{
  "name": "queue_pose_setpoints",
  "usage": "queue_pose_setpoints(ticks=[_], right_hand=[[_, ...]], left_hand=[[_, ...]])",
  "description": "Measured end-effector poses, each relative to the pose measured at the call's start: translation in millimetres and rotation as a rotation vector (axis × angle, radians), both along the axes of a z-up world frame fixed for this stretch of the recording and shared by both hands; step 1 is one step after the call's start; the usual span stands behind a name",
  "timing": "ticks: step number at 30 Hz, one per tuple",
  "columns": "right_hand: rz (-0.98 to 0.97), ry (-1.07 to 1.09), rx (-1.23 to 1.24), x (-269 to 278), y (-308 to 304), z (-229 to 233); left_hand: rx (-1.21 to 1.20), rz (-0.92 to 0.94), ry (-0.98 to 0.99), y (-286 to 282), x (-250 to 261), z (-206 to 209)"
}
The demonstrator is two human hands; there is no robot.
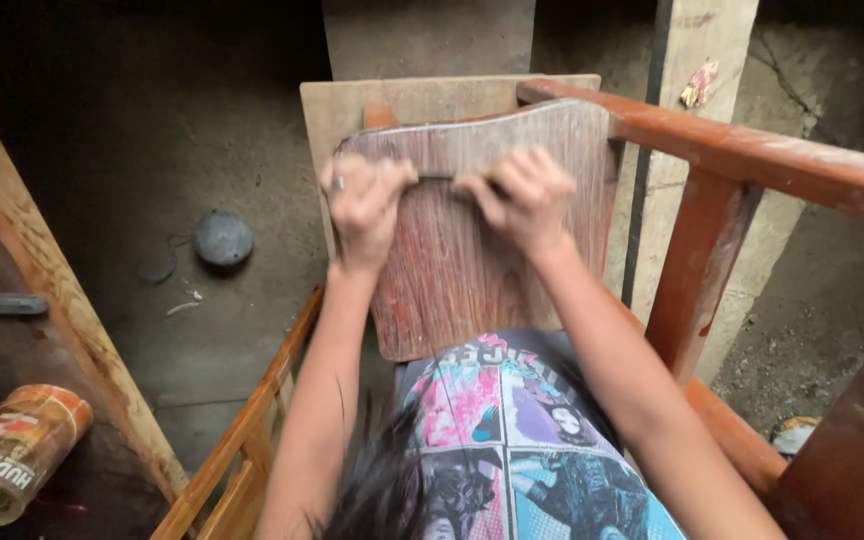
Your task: Scraping a wooden stool with a knife to refine the surface and joints
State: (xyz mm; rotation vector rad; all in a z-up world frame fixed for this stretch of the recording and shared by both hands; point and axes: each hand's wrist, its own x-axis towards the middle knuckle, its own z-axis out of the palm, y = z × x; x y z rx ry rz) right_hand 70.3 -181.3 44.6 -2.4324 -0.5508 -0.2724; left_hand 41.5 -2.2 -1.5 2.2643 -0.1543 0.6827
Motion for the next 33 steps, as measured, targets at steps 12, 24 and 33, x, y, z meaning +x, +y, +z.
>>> queue_pose_setpoints(ticks=[12, 24, 33], right_hand=[[0.037, -0.039, 0.023, -3.3, -14.8, -23.3], [0.042, -0.073, -0.020, 12.1, -17.2, -2.5], [0.030, -0.083, -0.066, 4.0, -17.4, -15.4]], left_hand=[[-0.002, 0.028, -0.032, -11.7, -1.2, -31.3], [0.004, -0.026, -0.002, -12.0, 16.3, -12.9], [0.026, -0.013, 0.045, -8.2, 11.3, 6.8]])
